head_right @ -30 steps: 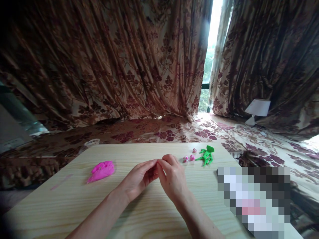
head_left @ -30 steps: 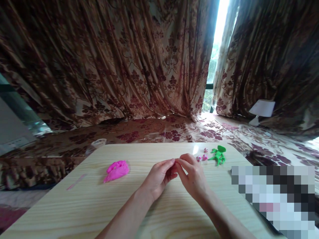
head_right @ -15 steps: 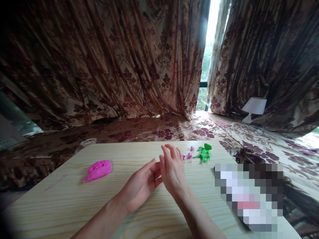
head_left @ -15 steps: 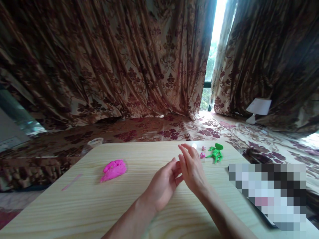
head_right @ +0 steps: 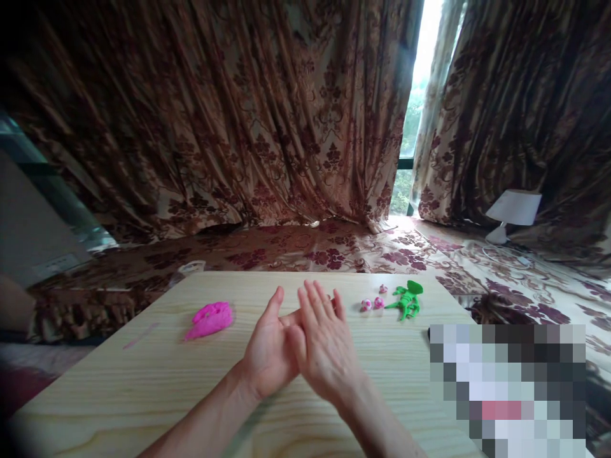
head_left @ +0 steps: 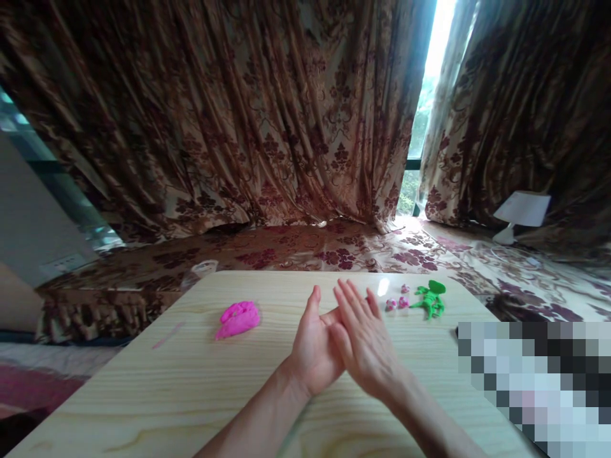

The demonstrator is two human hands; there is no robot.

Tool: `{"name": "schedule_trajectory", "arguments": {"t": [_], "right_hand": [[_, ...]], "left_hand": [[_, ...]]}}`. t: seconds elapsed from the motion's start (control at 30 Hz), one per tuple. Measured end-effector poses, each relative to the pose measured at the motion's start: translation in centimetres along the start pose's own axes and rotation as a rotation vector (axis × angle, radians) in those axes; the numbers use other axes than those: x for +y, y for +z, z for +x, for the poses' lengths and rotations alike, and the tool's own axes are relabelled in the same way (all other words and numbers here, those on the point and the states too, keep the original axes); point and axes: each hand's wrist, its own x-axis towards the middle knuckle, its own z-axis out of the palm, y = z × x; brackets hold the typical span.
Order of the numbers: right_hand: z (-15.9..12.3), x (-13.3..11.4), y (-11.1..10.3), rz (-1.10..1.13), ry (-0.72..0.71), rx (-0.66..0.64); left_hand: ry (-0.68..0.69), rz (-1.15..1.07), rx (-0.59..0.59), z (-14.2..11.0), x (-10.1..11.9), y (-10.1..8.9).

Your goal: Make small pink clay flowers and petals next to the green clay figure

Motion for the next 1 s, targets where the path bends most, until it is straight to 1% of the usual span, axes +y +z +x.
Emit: {"name": "schedule_trajectory", "arguments": {"t": [0.07,0.1,0.13,0.23,0.27,0.3,0.43,0.47,0.5,0.6,0.67,0.73,0.8,0.83,0.9,0.97,1.0], "right_hand": [[-0.1,-0.7,0.0,0.044,-0.126,-0.075],[-0.1,-0.8,0.1,0.055,-0.147,-0.089],[0.0,-0.7,0.2,0.054,-0.132,-0.082],[0.3,0.3,0.4,-0.001,0.045,0.01],[0.3,0.4,0.4,-0.011,0.07,0.023],[0.2,0.3,0.4,-0.007,0.058,0.018],[-0.3,-0.9,0.3,0.099,-0.143,-0.101],[-0.3,-0.9,0.3,0.118,-0.147,-0.11],[-0.1,-0.6,0.3,0.128,-0.104,-0.089],[0.4,1.5,0.5,0.17,0.146,0.022],[0.5,3.0,0.4,0.33,0.31,0.058],[0.4,3.8,0.1,0.617,0.455,0.045],[0.2,4.0,-0.2,0.929,0.556,0.031],[0.2,4.0,-0.4,1.064,0.578,0.035],[0.2,3.9,-0.6,1.276,0.571,0.062],[0.3,4.0,-0.8,1.404,0.552,0.083],[0.3,4.1,-0.9,1.432,0.551,0.084]], "left_hand": [[0.042,-0.006,0.044,0.1,0.3,-0.4],[0.057,-0.008,0.053,0.1,0.4,-0.5],[0.057,-0.009,0.05,0.0,0.4,-0.5],[0.01,-0.006,0.006,-0.1,0.3,-0.4],[-0.001,-0.003,-0.001,-0.1,0.3,-0.3],[0.001,-0.001,0.007,-0.1,0.3,-0.4],[0.058,0.005,0.085,-0.1,0.5,-0.6],[0.058,0.001,0.086,-0.1,0.6,-0.6],[0.045,-0.003,0.073,-0.1,0.5,-0.5],[-0.02,-0.021,0.019,-0.1,0.2,-0.2],[-0.065,-0.03,0.022,0.1,-0.1,-0.2],[-0.087,-0.036,0.074,0.3,-0.3,-0.4],[-0.088,-0.024,0.145,0.4,-0.3,-0.9],[-0.085,-0.009,0.179,0.5,-0.2,-1.2],[-0.073,0.037,0.23,0.6,-0.2,-1.5],[-0.04,0.112,0.274,0.6,-0.2,-1.8],[-0.011,0.162,0.301,0.6,-0.2,-1.8]]}}
